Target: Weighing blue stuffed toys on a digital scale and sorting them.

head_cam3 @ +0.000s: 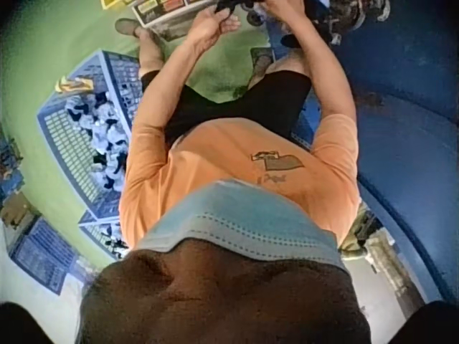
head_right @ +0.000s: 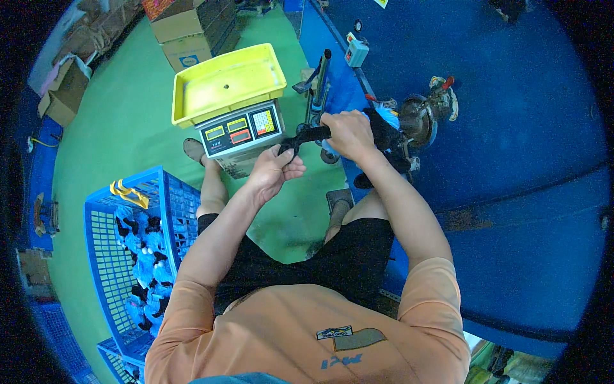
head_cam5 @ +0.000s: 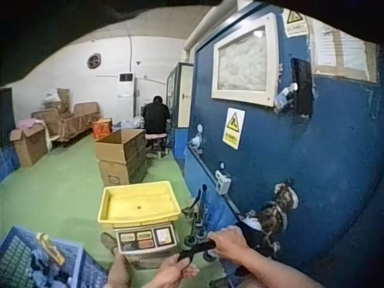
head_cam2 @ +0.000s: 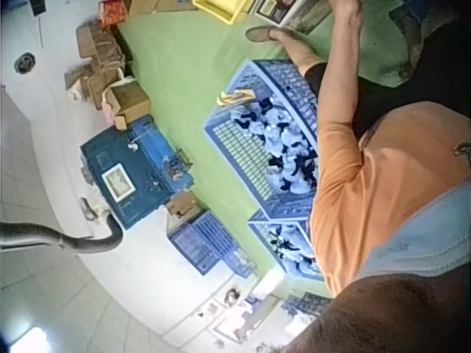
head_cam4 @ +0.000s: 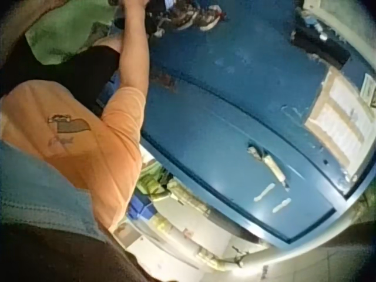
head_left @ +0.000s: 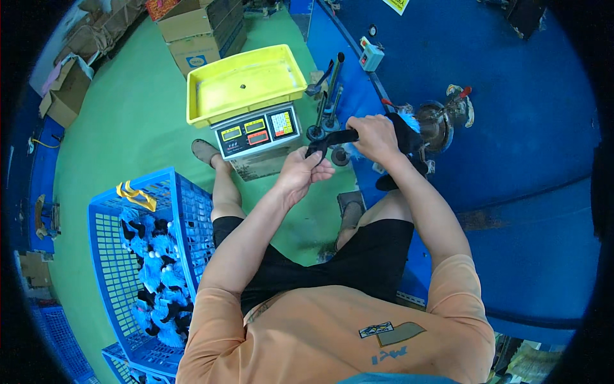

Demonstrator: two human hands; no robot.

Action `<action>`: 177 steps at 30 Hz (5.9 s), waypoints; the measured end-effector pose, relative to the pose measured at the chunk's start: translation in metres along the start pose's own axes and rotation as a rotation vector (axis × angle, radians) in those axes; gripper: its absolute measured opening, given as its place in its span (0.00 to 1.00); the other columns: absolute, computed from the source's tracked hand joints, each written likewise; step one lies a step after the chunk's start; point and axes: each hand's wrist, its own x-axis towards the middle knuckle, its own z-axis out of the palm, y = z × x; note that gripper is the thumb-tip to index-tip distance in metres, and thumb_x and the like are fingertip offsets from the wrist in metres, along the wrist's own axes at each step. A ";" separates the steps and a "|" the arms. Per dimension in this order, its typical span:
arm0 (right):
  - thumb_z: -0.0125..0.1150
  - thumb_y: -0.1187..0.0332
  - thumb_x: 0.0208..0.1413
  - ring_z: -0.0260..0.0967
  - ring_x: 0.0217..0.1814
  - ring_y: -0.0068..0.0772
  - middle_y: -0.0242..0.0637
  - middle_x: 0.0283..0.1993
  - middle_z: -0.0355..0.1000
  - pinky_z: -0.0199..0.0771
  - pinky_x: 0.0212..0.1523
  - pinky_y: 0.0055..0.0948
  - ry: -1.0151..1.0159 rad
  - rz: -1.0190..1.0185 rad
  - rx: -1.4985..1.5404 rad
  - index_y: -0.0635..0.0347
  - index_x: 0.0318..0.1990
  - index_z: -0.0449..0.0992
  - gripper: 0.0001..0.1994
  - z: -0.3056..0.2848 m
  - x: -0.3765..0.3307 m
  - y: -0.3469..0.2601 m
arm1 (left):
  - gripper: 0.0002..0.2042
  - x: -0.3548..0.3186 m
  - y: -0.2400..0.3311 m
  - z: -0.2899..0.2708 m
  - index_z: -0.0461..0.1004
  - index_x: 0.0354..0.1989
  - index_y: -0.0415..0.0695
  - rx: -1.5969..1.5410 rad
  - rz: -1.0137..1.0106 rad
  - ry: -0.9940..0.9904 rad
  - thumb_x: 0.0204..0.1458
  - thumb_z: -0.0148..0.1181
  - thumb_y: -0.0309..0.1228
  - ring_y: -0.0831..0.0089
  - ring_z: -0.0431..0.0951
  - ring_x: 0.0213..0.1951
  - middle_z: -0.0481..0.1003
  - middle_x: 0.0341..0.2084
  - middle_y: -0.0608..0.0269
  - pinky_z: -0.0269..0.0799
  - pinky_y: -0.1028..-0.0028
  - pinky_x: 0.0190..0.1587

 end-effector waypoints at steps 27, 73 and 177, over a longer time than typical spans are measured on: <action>0.56 0.53 0.62 0.74 0.29 0.49 0.37 0.32 0.80 0.68 0.29 0.45 -0.043 -0.092 0.380 0.53 0.37 0.79 0.14 0.002 0.017 -0.042 | 0.12 0.000 -0.001 0.001 0.69 0.53 0.33 0.277 0.303 0.175 0.64 0.54 0.23 0.70 0.82 0.37 0.77 0.36 0.55 0.80 0.76 0.40; 0.55 0.64 0.64 0.67 0.23 0.57 0.50 0.25 0.73 0.64 0.26 0.49 0.279 0.175 0.492 0.61 0.30 0.73 0.12 0.009 0.034 -0.046 | 0.10 0.026 0.022 0.042 0.73 0.38 0.33 0.355 0.279 0.137 0.60 0.61 0.30 0.75 0.79 0.27 0.77 0.29 0.58 0.80 0.79 0.31; 0.60 0.64 0.60 0.75 0.45 0.49 0.47 0.46 0.77 0.74 0.47 0.40 0.313 0.831 0.605 0.64 0.50 0.77 0.15 0.143 -0.133 0.032 | 0.12 0.003 0.015 0.018 0.71 0.49 0.38 0.596 0.405 0.142 0.58 0.55 0.16 0.76 0.76 0.27 0.77 0.30 0.58 0.74 0.79 0.33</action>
